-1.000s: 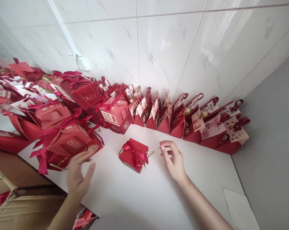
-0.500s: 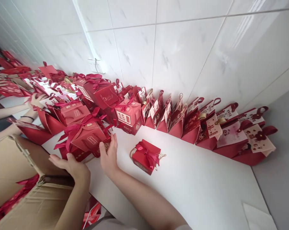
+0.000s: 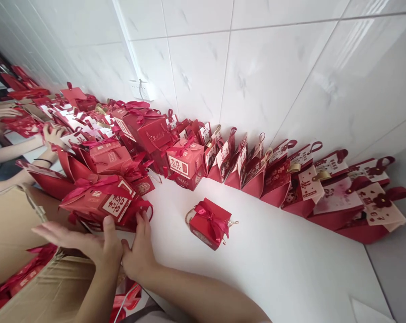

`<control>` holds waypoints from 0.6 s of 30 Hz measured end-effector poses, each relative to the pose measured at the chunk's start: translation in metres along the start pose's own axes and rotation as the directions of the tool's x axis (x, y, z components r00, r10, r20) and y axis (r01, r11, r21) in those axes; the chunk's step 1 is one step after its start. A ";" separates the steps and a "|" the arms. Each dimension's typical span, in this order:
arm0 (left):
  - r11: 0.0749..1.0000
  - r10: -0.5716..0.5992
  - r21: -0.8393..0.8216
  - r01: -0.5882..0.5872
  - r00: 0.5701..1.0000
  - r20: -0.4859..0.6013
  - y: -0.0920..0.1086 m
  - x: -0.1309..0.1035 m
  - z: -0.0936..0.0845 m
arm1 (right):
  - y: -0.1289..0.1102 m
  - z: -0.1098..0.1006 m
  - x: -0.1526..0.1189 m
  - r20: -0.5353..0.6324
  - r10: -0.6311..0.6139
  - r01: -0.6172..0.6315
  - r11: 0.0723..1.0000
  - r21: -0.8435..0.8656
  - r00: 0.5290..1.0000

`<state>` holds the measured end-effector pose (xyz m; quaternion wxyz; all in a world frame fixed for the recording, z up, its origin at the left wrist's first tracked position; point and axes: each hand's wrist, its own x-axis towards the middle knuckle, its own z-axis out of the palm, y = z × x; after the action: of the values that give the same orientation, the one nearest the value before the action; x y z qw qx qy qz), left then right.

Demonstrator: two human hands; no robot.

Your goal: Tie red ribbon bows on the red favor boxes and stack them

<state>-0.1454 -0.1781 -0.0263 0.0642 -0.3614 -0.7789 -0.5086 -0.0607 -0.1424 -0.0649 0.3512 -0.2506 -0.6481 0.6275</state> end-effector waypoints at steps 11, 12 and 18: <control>0.931 0.258 0.330 -0.153 0.918 -0.300 0.026 0.014 -0.012 | 0.011 0.022 0.031 0.230 -0.074 0.070 0.997 0.026 0.970; 0.919 0.295 0.347 -0.190 0.913 -0.281 0.023 0.014 -0.014 | 0.013 0.029 0.038 0.232 -0.071 0.066 0.997 0.027 0.970; 0.925 0.297 0.315 -0.212 0.921 -0.251 0.016 0.008 -0.006 | 0.015 0.057 0.084 0.210 -0.139 0.135 0.990 0.032 0.968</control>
<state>-0.1432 -0.1752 -0.0080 0.2962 -0.3678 -0.7708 -0.4275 -0.1591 -0.1126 -0.0658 0.3251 -0.1340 -0.6920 0.6305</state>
